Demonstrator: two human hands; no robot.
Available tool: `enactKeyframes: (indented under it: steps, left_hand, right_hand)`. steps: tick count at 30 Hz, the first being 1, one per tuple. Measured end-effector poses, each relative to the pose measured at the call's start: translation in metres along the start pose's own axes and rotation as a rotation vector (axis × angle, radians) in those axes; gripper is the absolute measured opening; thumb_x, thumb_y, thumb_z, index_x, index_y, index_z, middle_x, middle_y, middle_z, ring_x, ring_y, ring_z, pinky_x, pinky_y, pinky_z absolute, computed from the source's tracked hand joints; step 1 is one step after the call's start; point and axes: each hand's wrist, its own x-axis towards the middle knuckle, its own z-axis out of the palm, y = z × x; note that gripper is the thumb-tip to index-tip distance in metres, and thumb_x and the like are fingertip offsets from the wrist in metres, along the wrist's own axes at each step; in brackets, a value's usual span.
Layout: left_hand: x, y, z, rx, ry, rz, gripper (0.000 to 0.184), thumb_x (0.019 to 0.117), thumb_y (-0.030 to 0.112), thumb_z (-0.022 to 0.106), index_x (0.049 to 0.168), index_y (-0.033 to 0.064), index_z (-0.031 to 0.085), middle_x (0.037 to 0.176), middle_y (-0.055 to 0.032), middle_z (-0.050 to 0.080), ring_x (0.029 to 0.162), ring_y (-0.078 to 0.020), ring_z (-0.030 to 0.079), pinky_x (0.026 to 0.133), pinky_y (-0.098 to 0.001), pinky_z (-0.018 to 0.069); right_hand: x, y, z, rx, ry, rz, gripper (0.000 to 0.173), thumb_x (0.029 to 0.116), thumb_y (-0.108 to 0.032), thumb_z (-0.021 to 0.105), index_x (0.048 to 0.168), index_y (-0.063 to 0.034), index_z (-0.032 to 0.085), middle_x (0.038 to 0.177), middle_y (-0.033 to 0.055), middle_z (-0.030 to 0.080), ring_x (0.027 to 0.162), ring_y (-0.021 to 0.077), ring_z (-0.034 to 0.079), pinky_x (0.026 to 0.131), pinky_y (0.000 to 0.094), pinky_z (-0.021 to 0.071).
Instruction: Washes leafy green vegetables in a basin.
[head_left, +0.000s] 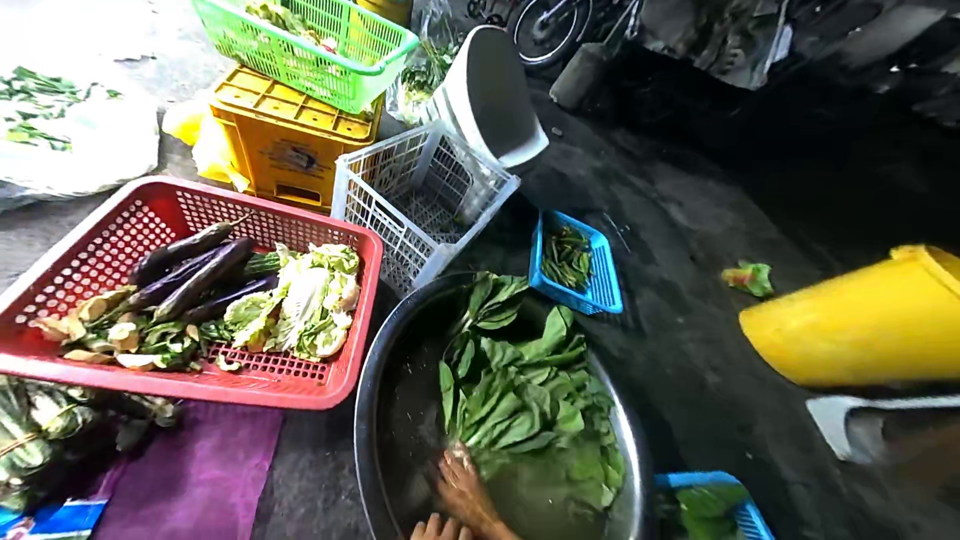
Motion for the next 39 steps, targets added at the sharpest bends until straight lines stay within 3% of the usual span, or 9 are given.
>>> enactKeyframes:
  steps: [4, 9, 13, 19, 24, 29, 32, 35, 39]
  left_hand:
    - [-0.001, 0.005, -0.009, -0.005, -0.082, -0.035, 0.032, 0.1009, 0.014, 0.053, 0.125, -0.0005, 0.068, 0.126, -0.0216, 0.069, 0.121, -0.0432, 0.063, 0.097, -0.057, 0.0502]
    - [-0.006, 0.004, 0.004, 0.037, 0.097, 0.017, 0.028, 0.1017, 0.018, 0.053, 0.116, 0.0028, 0.072, 0.118, -0.0172, 0.073, 0.113, -0.037, 0.068, 0.093, -0.053, 0.0543]
    - [-0.008, -0.012, 0.026, 0.08, 0.557, 0.276, 0.013, 0.0898, 0.017, 0.067, 0.088, 0.0061, 0.074, 0.086, -0.0105, 0.075, 0.079, -0.0274, 0.075, 0.068, -0.0429, 0.0607]
    - [-0.003, -0.009, 0.035, 0.159, 0.613, 0.243, 0.015, 0.0853, 0.016, 0.066, 0.085, 0.0036, 0.074, 0.082, -0.0123, 0.073, 0.073, -0.0294, 0.074, 0.063, -0.0446, 0.0603]
    - [-0.002, -0.004, 0.033, 0.161, 0.466, 0.149, 0.016, 0.0897, 0.015, 0.065, 0.092, 0.0014, 0.074, 0.087, -0.0156, 0.074, 0.081, -0.0333, 0.075, 0.07, -0.048, 0.0598]
    - [0.0, -0.005, 0.032, 0.183, 0.397, 0.104, 0.017, 0.0932, 0.016, 0.062, 0.093, 0.0026, 0.073, 0.092, -0.0152, 0.075, 0.085, -0.0336, 0.075, 0.073, -0.048, 0.0597]
    - [-0.002, -0.002, 0.027, 0.171, 0.321, 0.061, 0.02, 0.0952, 0.016, 0.06, 0.098, 0.0023, 0.074, 0.098, -0.016, 0.075, 0.091, -0.035, 0.074, 0.077, -0.05, 0.0591]
    - [-0.003, 0.002, 0.024, 0.164, 0.312, 0.057, 0.018, 0.0925, 0.016, 0.062, 0.097, 0.0023, 0.073, 0.097, -0.0162, 0.075, 0.091, -0.0354, 0.074, 0.076, -0.0508, 0.0589]
    - [-0.004, 0.001, 0.018, 0.171, 0.187, -0.002, 0.023, 0.0949, 0.018, 0.06, 0.105, 0.0028, 0.074, 0.106, -0.016, 0.075, 0.099, -0.0354, 0.073, 0.083, -0.0516, 0.0573]
  right_hand:
    - [-0.035, 0.023, -0.003, 0.163, -0.142, 0.013, 0.044, 0.1073, -0.017, 0.045, 0.146, 0.0023, 0.054, 0.157, 0.0216, 0.045, 0.153, 0.0366, 0.033, 0.127, 0.0583, 0.0117]
    - [-0.004, 0.014, -0.025, 0.059, -0.264, -0.027, 0.048, 0.097, -0.007, 0.06, 0.145, -0.0034, 0.057, 0.155, 0.0231, 0.048, 0.15, 0.0392, 0.036, 0.125, 0.0626, 0.0152]
    - [0.023, -0.001, -0.083, 0.294, 0.14, 0.049, 0.068, 0.0788, -0.008, 0.08, 0.143, -0.0029, 0.058, 0.145, 0.0187, 0.059, 0.141, 0.0329, 0.05, 0.124, 0.055, 0.0268]
    - [-0.04, 0.021, -0.24, 0.821, 0.662, 0.028, 0.074, 0.0782, -0.01, 0.075, 0.14, 0.0156, 0.043, 0.13, 0.0195, 0.065, 0.119, 0.014, 0.064, 0.101, 0.0286, 0.0531]
    - [-0.107, 0.034, -0.302, 0.521, 0.245, 0.046, 0.078, 0.0766, -0.012, 0.076, 0.146, 0.003, 0.044, 0.132, 0.0148, 0.064, 0.121, 0.0184, 0.063, 0.104, 0.0361, 0.0519]
    - [-0.082, 0.046, -0.198, 0.075, -0.393, 0.15, 0.074, 0.0804, -0.013, 0.083, 0.147, -0.0091, 0.051, 0.139, 0.0225, 0.06, 0.127, 0.043, 0.059, 0.105, 0.0677, 0.0439]
    - [-0.061, 0.041, -0.104, 0.006, -0.603, 0.178, 0.071, 0.0844, -0.012, 0.079, 0.148, -0.0039, 0.05, 0.144, 0.0273, 0.054, 0.134, 0.0479, 0.05, 0.111, 0.0699, 0.0339]
    - [-0.054, 0.033, -0.04, 0.157, -0.487, 0.322, 0.043, 0.1031, -0.013, 0.056, 0.143, 0.0028, 0.056, 0.146, 0.0292, 0.053, 0.141, 0.0465, 0.045, 0.12, 0.0623, 0.0292]
    - [-0.044, 0.064, -0.019, 0.184, -0.444, 0.288, 0.055, 0.0993, -0.022, 0.064, 0.15, -0.0054, 0.051, 0.151, 0.0241, 0.051, 0.143, 0.0441, 0.044, 0.118, 0.0662, 0.0297]
